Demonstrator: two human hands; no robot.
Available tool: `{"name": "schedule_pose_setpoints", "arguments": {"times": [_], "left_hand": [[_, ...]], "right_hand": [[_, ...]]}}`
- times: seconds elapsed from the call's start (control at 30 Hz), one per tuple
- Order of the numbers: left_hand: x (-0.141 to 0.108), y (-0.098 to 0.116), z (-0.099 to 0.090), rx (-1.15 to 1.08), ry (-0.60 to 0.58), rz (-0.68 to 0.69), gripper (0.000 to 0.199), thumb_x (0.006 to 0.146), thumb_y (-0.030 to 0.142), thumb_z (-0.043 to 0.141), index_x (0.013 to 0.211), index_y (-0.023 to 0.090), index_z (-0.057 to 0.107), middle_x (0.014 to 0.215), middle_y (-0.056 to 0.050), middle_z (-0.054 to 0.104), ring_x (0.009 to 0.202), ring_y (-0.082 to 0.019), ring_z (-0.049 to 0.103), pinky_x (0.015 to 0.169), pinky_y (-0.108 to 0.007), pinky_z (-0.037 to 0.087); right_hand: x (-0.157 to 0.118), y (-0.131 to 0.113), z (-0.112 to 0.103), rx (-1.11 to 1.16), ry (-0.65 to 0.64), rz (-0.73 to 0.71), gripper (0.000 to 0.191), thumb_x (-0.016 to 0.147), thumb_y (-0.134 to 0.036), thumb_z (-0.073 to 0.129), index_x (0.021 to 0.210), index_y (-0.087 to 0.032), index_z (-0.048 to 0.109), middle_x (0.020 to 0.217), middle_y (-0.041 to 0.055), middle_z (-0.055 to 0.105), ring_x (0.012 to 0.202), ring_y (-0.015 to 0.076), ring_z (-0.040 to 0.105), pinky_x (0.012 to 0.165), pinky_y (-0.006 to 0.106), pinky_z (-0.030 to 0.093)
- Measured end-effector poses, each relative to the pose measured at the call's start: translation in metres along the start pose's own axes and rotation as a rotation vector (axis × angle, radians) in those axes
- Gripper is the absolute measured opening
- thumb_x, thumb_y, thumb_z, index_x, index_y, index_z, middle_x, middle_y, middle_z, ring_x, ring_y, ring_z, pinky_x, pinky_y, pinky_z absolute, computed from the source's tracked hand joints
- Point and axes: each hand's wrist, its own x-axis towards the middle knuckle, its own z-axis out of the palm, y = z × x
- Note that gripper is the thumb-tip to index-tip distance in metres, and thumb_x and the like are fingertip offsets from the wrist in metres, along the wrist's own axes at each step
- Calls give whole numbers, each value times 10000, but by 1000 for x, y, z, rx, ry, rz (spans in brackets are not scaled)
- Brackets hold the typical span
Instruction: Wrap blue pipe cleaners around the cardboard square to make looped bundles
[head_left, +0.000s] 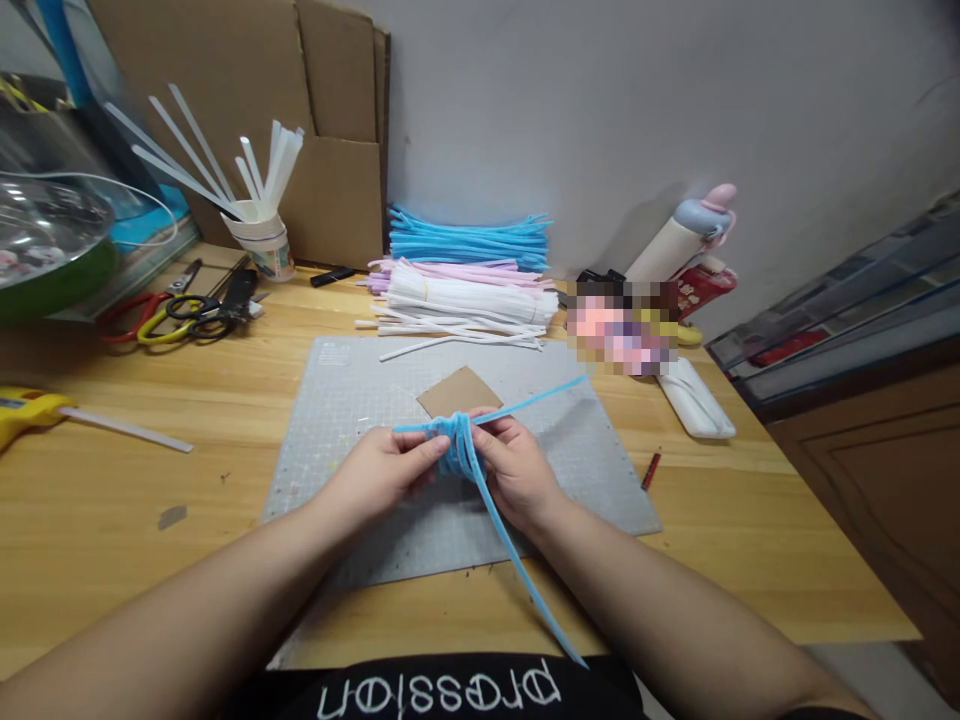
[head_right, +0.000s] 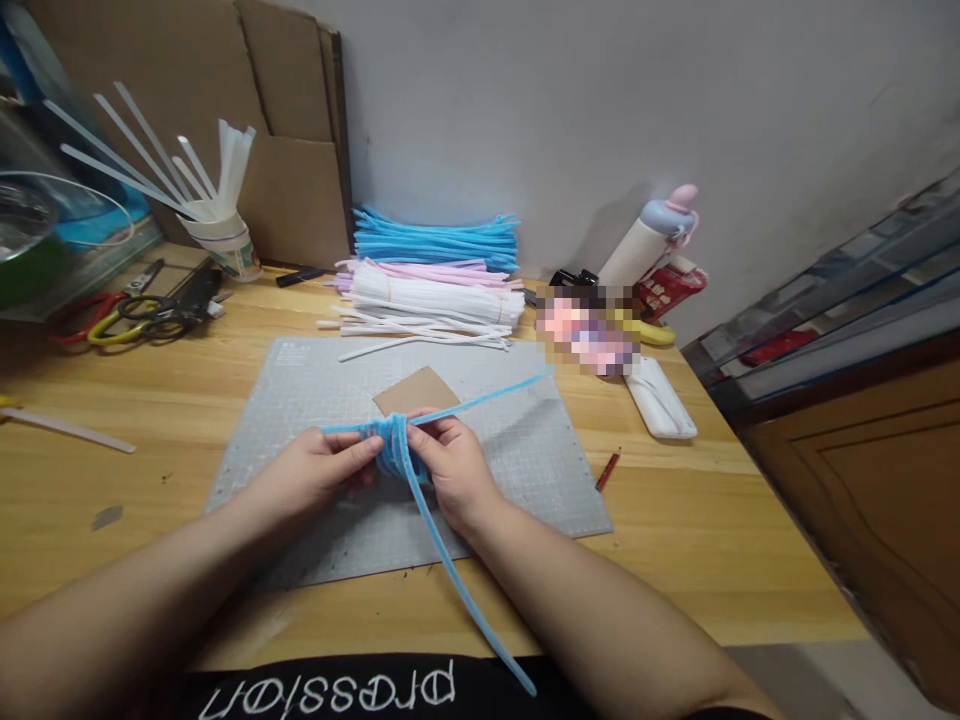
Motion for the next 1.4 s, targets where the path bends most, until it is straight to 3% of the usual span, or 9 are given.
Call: {"name": "schedule_pose_setpoints", "arguments": {"times": [0.17,0.23,0.37,0.5,0.67,0.83,1.0,1.23,1.4], "left_hand": [[3,-3,2,-111,43,70,440,720,397,699,1084,208,539,562,64,548,425,-142,548,379,-219,386],[4,-4,0,-2,57,156,352,758,380,668,1055,196,621,668,14,597,509,-141,574,447,-241,430],[6,-6,-3,157,109,354,174,768,330,677,838,186,745,909,-63,647,905,-204,600,806,-302,465],[5,-7,-2,1,83,228,337,726,355,734,1030,213,698,982,-54,693,904,-208,618,802,-303,466],[4,-7,-2,-129,20,199,211,735,358,736,830,170,723,870,-53,701,834,-191,616,767,-280,458],[8,-12,0,-390,-88,15,297,728,357,748,956,170,722,793,-50,709,724,-168,623,690,-282,474],[10,-12,3,-444,-53,-14,261,686,319,787,873,149,721,747,-32,702,672,-142,622,638,-244,466],[13,-9,-5,-513,44,13,204,677,286,788,810,153,708,727,-8,698,650,-133,627,639,-249,498],[17,-7,-9,-579,109,-16,214,631,274,812,729,124,695,638,0,663,563,-114,595,557,-227,496]], "right_hand": [[0,1,1,29,35,7,204,668,-302,793,810,-205,683,742,-21,685,714,132,639,681,249,491],[-1,1,2,40,42,12,214,659,-300,798,813,-204,685,744,-19,687,733,141,643,703,264,497],[-4,2,4,30,46,14,222,662,-298,797,825,-192,689,756,-11,688,764,152,643,758,290,502],[-7,3,5,39,53,20,243,643,-288,812,815,-194,668,762,-22,680,739,134,631,760,278,496],[-8,2,7,29,11,47,281,594,-287,840,769,-198,639,701,-40,653,671,115,605,679,240,476],[-6,0,7,-47,-6,16,303,563,-301,845,733,-198,617,654,-38,626,643,139,600,635,262,473],[-4,-1,6,-151,4,25,312,535,-294,847,717,-187,617,651,-34,621,605,126,570,621,258,457],[-11,-5,0,-101,1,90,218,753,-390,679,842,-192,657,762,9,654,690,142,574,666,277,443],[-14,-14,-5,-456,-224,39,198,771,-385,675,851,-205,699,839,16,647,778,151,561,745,291,418]]}}
